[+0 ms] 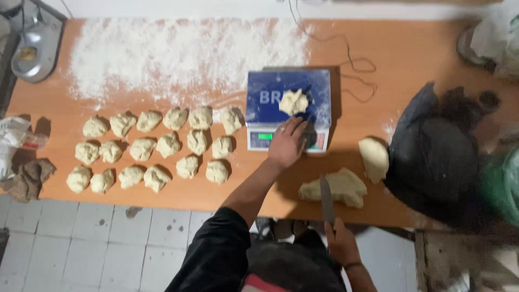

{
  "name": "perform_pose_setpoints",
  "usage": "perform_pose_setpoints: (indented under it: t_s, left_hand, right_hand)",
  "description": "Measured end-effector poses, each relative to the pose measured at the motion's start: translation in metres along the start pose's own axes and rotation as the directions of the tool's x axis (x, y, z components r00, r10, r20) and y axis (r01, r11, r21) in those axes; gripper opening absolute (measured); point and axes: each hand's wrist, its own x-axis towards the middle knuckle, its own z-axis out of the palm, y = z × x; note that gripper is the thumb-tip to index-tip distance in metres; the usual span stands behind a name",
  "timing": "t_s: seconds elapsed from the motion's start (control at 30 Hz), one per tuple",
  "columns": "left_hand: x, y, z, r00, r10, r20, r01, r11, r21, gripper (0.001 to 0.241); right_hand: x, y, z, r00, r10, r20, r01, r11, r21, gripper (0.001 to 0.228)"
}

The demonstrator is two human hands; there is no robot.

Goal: The recorder uses a knife to cut pieces of dough and weighs them on a digital scale to ensure uniform size.

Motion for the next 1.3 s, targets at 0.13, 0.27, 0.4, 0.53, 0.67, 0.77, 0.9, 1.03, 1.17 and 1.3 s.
perform_pose_setpoints:
  t_s: [0.13, 0.27, 0.4, 0.53, 0.67, 0.77, 0.9, 1.03, 1.17, 1.3]
  left_hand:
    - [0.064, -0.028, 0.028, 0.983, 0.183, 0.029, -0.185, 0.975, 0.126, 0.047]
    - [0.104, -0.058, 0.057, 0.966, 0.019, 0.257, -0.075, 0.975, 0.211, 0.047]
    - [0.095, -0.077, 0.063, 0.989, -0.137, -0.053, 0.136, 0.990, -0.024, 0.039]
    - [0.088, -0.073, 0.064, 0.988, -0.118, -0.095, 0.107, 0.987, -0.118, 0.051]
    - [0.061, -0.072, 0.063, 0.997, 0.028, -0.076, -0.022, 0.996, 0.083, 0.045]
    - [0.053, -0.063, 0.051, 0.991, 0.013, -0.135, -0.009, 0.999, 0.031, 0.038]
    - [0.054, -0.062, 0.047, 0.695, -0.641, -0.326, 0.403, 0.723, -0.561, 0.038]
    - [0.044, -0.132, 0.053, 0.585, -0.746, 0.319, -0.099, -0.456, -0.885, 0.038]
    - [-0.020, -0.107, -0.022, 0.747, -0.546, 0.379, -0.148, -0.692, -0.706, 0.063]
    - [-0.105, -0.066, -0.101, 0.511, -0.784, 0.353, 0.611, 0.042, -0.790, 0.039]
  right_hand:
    - [0.003, -0.014, -0.009, 0.980, 0.169, 0.101, -0.176, 0.982, 0.068, 0.032]
    - [0.037, -0.005, -0.013, 0.992, 0.103, 0.070, -0.105, 0.994, 0.032, 0.034]
    - [0.064, -0.001, -0.021, 0.997, 0.059, 0.041, -0.060, 0.998, 0.028, 0.035]
    - [0.093, -0.014, -0.050, 0.999, 0.022, 0.037, -0.023, 0.999, 0.029, 0.044]
    - [0.114, -0.027, -0.069, 0.976, 0.043, 0.211, -0.061, 0.995, 0.082, 0.040]
    - [0.133, -0.058, -0.085, 0.955, 0.059, 0.290, -0.066, 0.998, 0.013, 0.045]
    - [0.148, -0.040, -0.071, 0.958, 0.037, 0.286, -0.027, 0.999, -0.036, 0.060]
    - [0.127, -0.082, -0.073, 0.979, -0.022, 0.201, 0.033, 0.998, -0.051, 0.050]
    - [0.092, -0.104, -0.053, 0.944, 0.178, 0.277, -0.168, 0.984, -0.059, 0.044]
    - [0.098, -0.072, 0.017, 0.985, -0.040, 0.170, -0.023, 0.936, 0.351, 0.033]
